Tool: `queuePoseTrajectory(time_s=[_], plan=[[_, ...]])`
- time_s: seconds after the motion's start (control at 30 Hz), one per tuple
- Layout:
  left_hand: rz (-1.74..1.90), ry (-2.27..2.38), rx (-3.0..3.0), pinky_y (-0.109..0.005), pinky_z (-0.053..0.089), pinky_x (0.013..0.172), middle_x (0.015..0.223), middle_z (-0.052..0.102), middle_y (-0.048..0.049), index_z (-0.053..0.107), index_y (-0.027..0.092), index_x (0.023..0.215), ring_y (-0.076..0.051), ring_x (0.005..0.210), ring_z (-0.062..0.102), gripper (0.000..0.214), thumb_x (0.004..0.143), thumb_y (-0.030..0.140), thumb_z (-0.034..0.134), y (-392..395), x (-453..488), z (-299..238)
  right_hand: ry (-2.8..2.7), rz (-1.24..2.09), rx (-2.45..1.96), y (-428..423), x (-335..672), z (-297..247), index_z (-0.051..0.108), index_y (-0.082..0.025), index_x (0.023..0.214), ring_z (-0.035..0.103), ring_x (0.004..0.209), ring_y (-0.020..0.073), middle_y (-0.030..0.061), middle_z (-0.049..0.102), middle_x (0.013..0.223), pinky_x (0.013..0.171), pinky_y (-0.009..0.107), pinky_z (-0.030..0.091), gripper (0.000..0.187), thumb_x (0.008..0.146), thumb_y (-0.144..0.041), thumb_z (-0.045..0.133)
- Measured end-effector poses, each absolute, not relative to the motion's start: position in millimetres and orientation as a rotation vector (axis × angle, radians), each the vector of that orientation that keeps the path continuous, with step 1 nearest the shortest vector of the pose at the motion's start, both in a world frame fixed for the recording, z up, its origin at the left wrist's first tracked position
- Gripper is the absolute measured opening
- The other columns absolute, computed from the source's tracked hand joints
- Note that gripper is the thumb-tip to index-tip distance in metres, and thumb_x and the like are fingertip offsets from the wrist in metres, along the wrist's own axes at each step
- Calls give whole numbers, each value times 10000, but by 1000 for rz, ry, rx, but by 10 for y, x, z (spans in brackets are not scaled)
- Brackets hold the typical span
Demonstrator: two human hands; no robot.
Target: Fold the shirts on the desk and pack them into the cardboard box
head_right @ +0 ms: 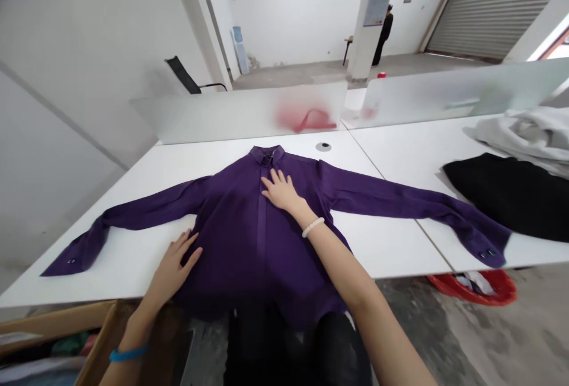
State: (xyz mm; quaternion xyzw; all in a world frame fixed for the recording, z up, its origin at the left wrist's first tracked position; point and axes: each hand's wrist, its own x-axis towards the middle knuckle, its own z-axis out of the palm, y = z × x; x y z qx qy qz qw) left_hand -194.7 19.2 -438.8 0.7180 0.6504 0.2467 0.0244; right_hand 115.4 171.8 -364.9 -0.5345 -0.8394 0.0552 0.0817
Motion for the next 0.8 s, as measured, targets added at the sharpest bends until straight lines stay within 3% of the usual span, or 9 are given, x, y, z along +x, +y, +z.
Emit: queuePoseTrajectory(time_s=[0.13,0.3,0.4,0.47,0.63,0.8], plan=[[895,2127,2135,-517,330,1106,1292,591,-159,588,130,1215,-289,1289,468,562,883,546,409,114,-1938,-4398,-2318,165,-1887,2369,1095,-3742,134,-169,1524,225,1401,383,261,217,1519,1067,564,271,637,981,-421,350],[957,2153,2090,-496,382,1081,1289,592,-149,583,142,1218,-270,1242,517,530,884,528,437,128,-1907,-4401,-2377,162,-1796,2833,952,-3835,192,-209,1516,268,1390,360,207,349,1481,1077,551,259,581,981,-370,353],[942,2182,2075,-490,372,1094,1317,574,-140,572,146,1235,-263,1260,501,517,892,510,443,102,-1910,-4422,-2419,135,-1718,2868,807,-3914,187,-188,1518,265,1398,329,199,292,1512,1097,484,265,565,986,-318,329],[925,2190,2082,-495,367,1098,1330,564,-139,562,145,1249,-264,1274,487,516,895,502,444,84,-1910,-4429,-2457,124,-1673,2840,722,-3986,196,-230,1516,220,1416,322,174,219,1546,1103,465,259,559,990,-373,320],[889,2157,2156,-512,361,1099,1357,545,-130,514,157,1308,-264,1297,464,517,901,470,458,59,-1893,-4401,-2481,140,-1719,2865,652,-4138,233,-212,1508,122,1429,371,183,97,1571,1115,519,197,606,976,-497,284],[817,2085,2271,-524,338,1106,1422,485,-93,529,232,1308,-266,1335,417,458,900,436,481,42,-1902,-4358,-2475,219,-1775,3073,702,-4159,222,-253,1508,82,1438,352,143,77,1581,1136,503,147,608,971,-538,236]])
